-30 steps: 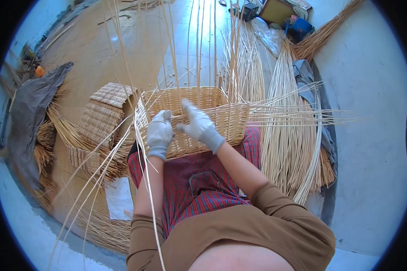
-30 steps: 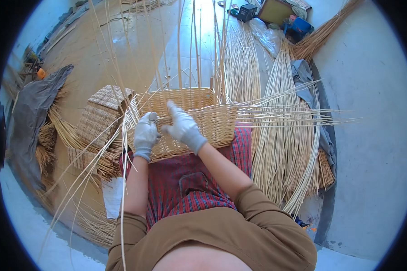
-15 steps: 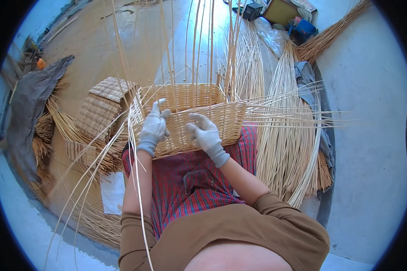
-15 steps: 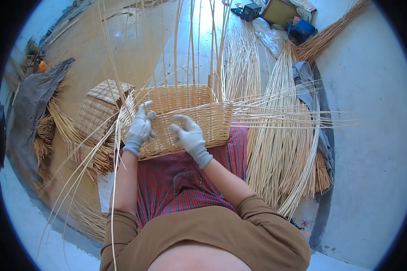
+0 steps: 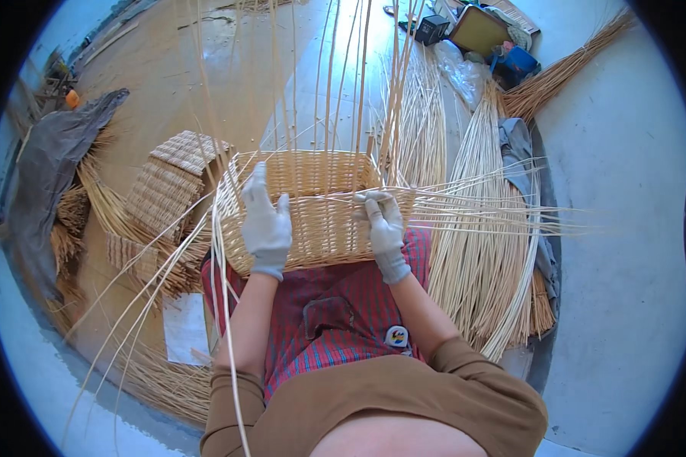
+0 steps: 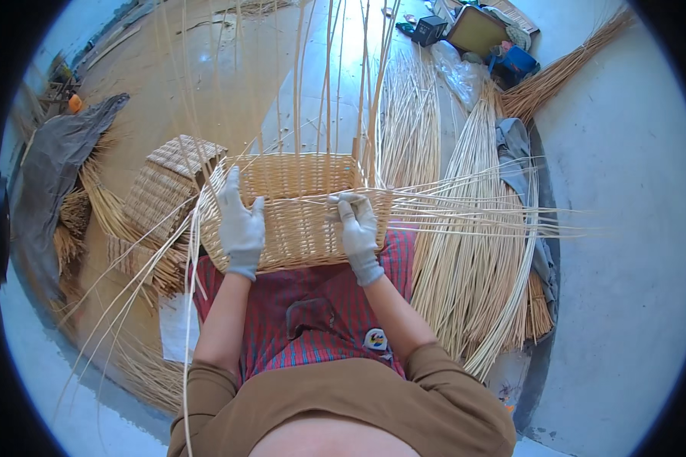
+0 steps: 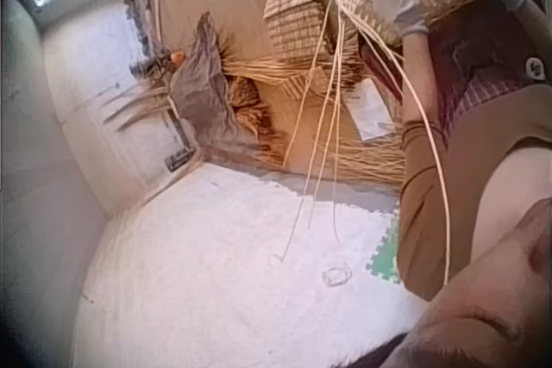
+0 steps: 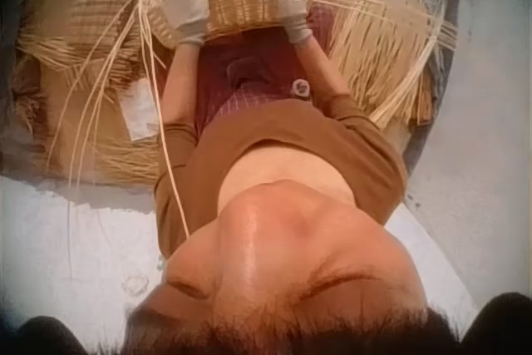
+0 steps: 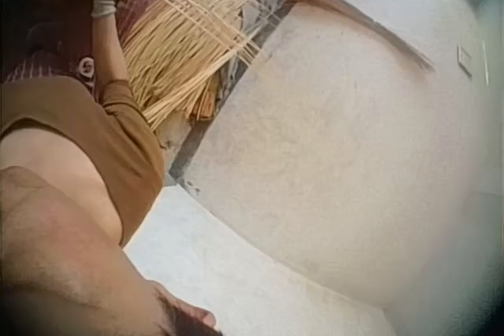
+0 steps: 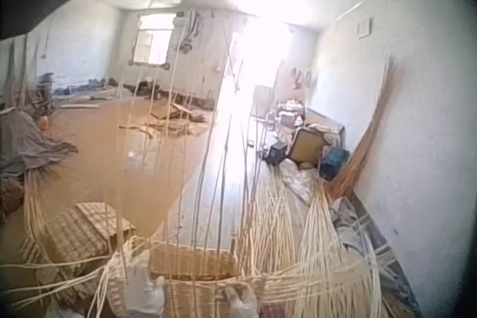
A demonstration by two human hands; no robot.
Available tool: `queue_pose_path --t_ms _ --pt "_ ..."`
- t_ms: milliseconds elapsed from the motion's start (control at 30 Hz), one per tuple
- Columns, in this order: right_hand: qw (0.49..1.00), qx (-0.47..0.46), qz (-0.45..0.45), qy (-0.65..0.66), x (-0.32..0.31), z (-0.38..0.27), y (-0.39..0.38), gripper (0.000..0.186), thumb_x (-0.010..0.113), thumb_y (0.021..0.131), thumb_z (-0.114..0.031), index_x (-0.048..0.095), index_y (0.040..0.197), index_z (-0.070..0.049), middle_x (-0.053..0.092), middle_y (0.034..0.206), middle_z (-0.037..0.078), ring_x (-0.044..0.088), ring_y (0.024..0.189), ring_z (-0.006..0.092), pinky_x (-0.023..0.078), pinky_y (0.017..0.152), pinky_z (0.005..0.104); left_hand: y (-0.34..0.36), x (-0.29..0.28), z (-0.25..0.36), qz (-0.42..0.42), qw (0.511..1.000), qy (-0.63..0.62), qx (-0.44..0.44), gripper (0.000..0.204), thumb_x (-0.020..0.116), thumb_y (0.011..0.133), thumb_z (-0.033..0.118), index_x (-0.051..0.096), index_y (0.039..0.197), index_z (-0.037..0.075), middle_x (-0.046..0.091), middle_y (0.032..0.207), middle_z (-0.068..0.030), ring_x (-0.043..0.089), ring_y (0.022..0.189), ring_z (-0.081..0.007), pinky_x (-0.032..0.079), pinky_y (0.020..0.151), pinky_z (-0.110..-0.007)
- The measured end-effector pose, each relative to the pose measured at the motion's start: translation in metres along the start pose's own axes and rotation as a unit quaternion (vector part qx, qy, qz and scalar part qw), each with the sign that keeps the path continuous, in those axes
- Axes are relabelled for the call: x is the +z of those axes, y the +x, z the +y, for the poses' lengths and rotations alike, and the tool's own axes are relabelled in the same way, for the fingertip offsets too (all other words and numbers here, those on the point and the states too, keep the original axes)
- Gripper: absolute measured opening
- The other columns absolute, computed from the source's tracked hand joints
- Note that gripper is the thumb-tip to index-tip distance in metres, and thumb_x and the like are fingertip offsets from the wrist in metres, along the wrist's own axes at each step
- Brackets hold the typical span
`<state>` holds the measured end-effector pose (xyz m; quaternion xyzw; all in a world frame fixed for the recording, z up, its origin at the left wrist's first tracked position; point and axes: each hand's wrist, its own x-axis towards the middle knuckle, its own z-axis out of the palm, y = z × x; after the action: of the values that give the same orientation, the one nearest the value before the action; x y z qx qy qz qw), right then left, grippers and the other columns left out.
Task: Weaving a rectangular wicker basket, measuring dimensions with a tape measure, and trimming excess material with shears.
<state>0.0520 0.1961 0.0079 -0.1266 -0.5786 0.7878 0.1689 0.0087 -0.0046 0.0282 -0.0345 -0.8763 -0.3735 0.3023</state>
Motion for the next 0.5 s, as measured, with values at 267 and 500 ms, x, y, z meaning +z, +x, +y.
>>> queue_pose_path --t_ms 267,500 --pt "0.924 -0.255 -0.107 -0.266 0.027 -0.043 0.095 0.075 0.066 0.091 -0.012 0.028 0.156 -0.01 0.063 0.128 0.02 0.069 0.096 0.0243 0.052 0.089 0.0348 -0.04 0.033 0.035 -0.265 0.941 0.175 0.122 0.077 0.072 0.083 0.018 0.042 0.153 0.028 0.05 0.135 -0.0146 0.067 0.085 -0.0338 0.056 0.077 -0.045" --pt "0.951 -0.091 0.158 -0.248 -0.097 -0.056 0.033 0.011 0.062 0.098 -0.005 0.061 0.108 -0.001 0.07 0.087 0.007 0.066 0.078 0.0131 0.053 0.071 0.0288 -0.035 0.061 0.075 -0.11 0.968 0.051 0.218 0.05 0.071 0.081 0.016 0.064 0.131 0.016 0.054 0.134 -0.0188 0.063 0.103 -0.0363 0.051 0.09 -0.047"
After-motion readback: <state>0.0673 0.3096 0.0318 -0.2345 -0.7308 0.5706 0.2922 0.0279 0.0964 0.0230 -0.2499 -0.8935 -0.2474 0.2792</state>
